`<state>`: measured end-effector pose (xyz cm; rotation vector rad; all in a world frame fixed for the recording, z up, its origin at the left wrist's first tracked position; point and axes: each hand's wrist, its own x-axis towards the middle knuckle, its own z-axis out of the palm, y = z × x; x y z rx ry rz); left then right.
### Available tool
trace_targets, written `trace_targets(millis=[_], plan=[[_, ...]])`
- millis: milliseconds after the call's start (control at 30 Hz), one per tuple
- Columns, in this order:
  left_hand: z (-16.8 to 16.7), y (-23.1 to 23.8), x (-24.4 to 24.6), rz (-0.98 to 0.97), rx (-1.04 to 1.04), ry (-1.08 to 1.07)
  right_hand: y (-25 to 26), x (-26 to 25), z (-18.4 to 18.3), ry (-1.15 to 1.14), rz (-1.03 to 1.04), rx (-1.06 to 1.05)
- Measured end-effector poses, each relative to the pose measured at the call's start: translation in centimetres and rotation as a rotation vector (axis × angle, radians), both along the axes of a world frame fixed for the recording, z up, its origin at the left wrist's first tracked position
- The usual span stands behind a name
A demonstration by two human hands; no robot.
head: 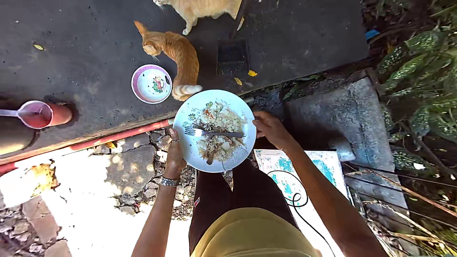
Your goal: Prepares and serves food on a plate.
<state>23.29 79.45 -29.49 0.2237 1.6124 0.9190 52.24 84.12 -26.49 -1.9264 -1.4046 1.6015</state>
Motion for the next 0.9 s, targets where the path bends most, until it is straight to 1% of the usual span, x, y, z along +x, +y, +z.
trace_targets(millis=[33,67,100,133,200,267,367,467,600,733,767,800,867,900], plan=[[-0.3,-0.3,0.0,0.007,0.029,0.004,-0.2,0.0,0.5,-0.144,0.040,0.181],[-0.5,-0.4,0.1,0.022,0.046,0.006,-0.5,-0.3,1.1,-0.240,0.060,0.370],[-0.7,-0.3,0.2,0.048,0.058,0.005,-0.6,-0.7,1.7,-0.276,0.080,0.546],[-0.9,-0.3,0.3,0.077,0.059,0.002,-0.8,-1.3,2.0,-0.267,0.127,0.668],[-1.2,-0.3,0.6,0.113,0.050,-0.011,-1.1,-3.1,1.6,-0.235,0.286,0.768],[-1.3,-0.2,0.9,0.130,0.043,-0.017,-0.8,-5.0,-0.2,-0.270,0.449,0.789],[-1.0,-0.2,1.3,0.147,0.027,-0.004,0.0,-6.4,-2.5,-0.353,0.621,0.704],[-1.0,-0.7,1.3,0.154,0.032,0.007,0.5,-7.2,-3.1,-0.387,0.699,0.648],[-1.4,-1.0,1.0,0.157,0.028,0.002,1.2,-8.3,-2.4,-0.413,0.833,0.566],[-1.5,-1.2,0.9,0.173,0.027,-0.019,1.1,-8.9,-0.2,-0.382,0.863,0.494],[-1.4,-1.2,0.9,0.176,0.032,-0.023,1.0,-8.8,0.6,-0.361,0.856,0.451],[-1.4,-1.2,0.9,0.181,0.039,-0.024,0.7,-8.5,1.3,-0.339,0.818,0.452],[-1.4,-1.2,0.7,0.193,0.048,-0.027,0.1,-7.7,1.8,-0.345,0.694,0.558],[-1.3,-1.3,0.7,0.202,0.047,-0.025,-0.1,-7.3,1.8,-0.374,0.661,0.579]])
